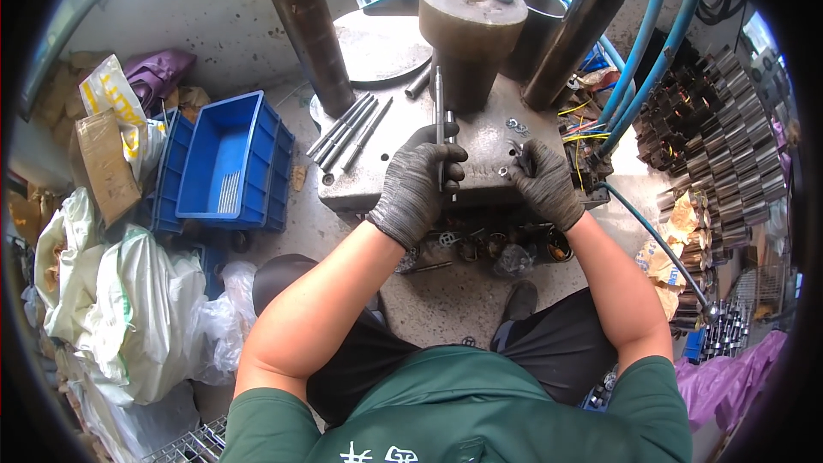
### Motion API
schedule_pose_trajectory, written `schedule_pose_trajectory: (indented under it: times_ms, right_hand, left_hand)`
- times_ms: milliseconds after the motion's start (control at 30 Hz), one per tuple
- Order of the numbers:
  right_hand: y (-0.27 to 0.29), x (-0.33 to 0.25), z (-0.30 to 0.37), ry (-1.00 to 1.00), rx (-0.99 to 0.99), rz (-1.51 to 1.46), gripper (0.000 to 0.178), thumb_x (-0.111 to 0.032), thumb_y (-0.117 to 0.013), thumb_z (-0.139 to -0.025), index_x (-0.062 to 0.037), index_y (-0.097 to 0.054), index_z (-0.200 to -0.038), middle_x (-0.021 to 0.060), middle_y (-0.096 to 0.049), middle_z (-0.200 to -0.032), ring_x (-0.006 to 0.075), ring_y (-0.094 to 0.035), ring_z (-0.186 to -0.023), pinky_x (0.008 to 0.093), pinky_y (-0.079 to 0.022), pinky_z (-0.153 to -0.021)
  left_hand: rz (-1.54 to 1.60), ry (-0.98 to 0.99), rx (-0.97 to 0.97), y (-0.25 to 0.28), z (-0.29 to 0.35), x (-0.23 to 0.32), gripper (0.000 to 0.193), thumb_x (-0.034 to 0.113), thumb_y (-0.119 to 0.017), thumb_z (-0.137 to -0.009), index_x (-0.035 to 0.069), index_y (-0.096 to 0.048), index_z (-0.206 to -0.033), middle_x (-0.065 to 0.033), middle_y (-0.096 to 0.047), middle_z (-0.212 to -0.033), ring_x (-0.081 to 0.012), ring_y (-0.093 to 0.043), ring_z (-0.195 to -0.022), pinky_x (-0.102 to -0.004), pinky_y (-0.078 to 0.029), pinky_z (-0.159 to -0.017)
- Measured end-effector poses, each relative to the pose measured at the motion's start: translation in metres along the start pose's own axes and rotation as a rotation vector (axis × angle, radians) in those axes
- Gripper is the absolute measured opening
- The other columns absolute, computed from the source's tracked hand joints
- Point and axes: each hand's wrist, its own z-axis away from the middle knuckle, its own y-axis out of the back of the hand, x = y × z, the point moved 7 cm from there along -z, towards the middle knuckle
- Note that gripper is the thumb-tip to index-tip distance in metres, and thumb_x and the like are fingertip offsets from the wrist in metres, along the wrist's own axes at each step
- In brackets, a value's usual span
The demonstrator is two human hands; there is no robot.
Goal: The person fits a small metal ring onto a threaded metal rod and then uses a wrench to tighten a nut onto the rod, repeating this process for multiple rods.
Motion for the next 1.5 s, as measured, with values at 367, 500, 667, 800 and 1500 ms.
schedule_pose_trajectory:
  times_ms: [367, 500, 667, 800, 1500]
  right_hand:
    - [0.019, 0.064, -0.017, -0.422, 0.267, -0.766, 0.021, 0.003, -0.072, -0.086, -0.0032, -0.059, -0.101, 0.0076, -0.068, -0.086, 0.0162, -0.07, -0.072, 0.0295, -0.058, -0.066]
    - [0.02, 0.072, -0.021, -0.394, 0.234, -0.675, 0.021, 0.004, -0.071, -0.086, -0.0017, -0.059, -0.103, 0.0073, -0.069, -0.087, 0.0155, -0.069, -0.073, 0.0297, -0.057, -0.066]
    - [0.017, 0.079, -0.023, -0.388, 0.258, -0.595, 0.031, 0.003, -0.072, -0.086, 0.0014, -0.062, -0.115, 0.0046, -0.067, -0.086, 0.0123, -0.063, -0.071, 0.0273, -0.053, -0.064]
    - [0.017, 0.082, -0.025, -0.398, 0.29, -0.702, 0.052, 0.002, -0.073, -0.086, 0.004, -0.058, -0.136, 0.0028, -0.067, -0.085, 0.0103, -0.059, -0.067, 0.0248, -0.049, -0.06]
    - [0.026, 0.047, -0.019, -0.569, 0.217, -0.764, 0.054, -0.008, -0.075, -0.09, -0.002, -0.057, -0.141, 0.0033, -0.069, -0.092, 0.0118, -0.063, -0.072, 0.0262, -0.052, -0.061]
  left_hand:
    - [-0.117, -0.018, -0.077, -0.014, 0.004, -0.01, 0.035, 0.004, -0.053, -0.085, 0.003, -0.059, -0.12, -0.0097, -0.068, -0.095, -0.0162, -0.066, -0.075, -0.0289, -0.055, -0.066]
    - [-0.103, -0.016, -0.055, -0.02, -0.001, -0.015, 0.033, 0.004, -0.055, -0.086, 0.002, -0.059, -0.119, -0.0101, -0.069, -0.094, -0.0143, -0.065, -0.069, -0.0271, -0.053, -0.06]
    - [-0.259, -0.078, -0.076, -0.024, -0.008, -0.015, 0.027, 0.008, -0.059, -0.094, 0.001, -0.06, -0.12, -0.0107, -0.072, -0.09, -0.0108, -0.062, -0.061, -0.024, -0.05, -0.053]
    - [-0.355, -0.054, -0.039, -0.03, -0.011, -0.018, 0.024, 0.011, -0.065, -0.099, 0.001, -0.064, -0.121, -0.008, -0.072, -0.086, -0.0085, -0.058, -0.059, -0.0238, -0.048, -0.054]
    - [-0.93, -0.189, -0.072, -0.079, -0.101, -0.061, 0.02, 0.014, -0.065, -0.101, 0.001, -0.064, -0.116, -0.0069, -0.068, -0.084, -0.0135, -0.059, -0.067, -0.0312, -0.051, -0.062]
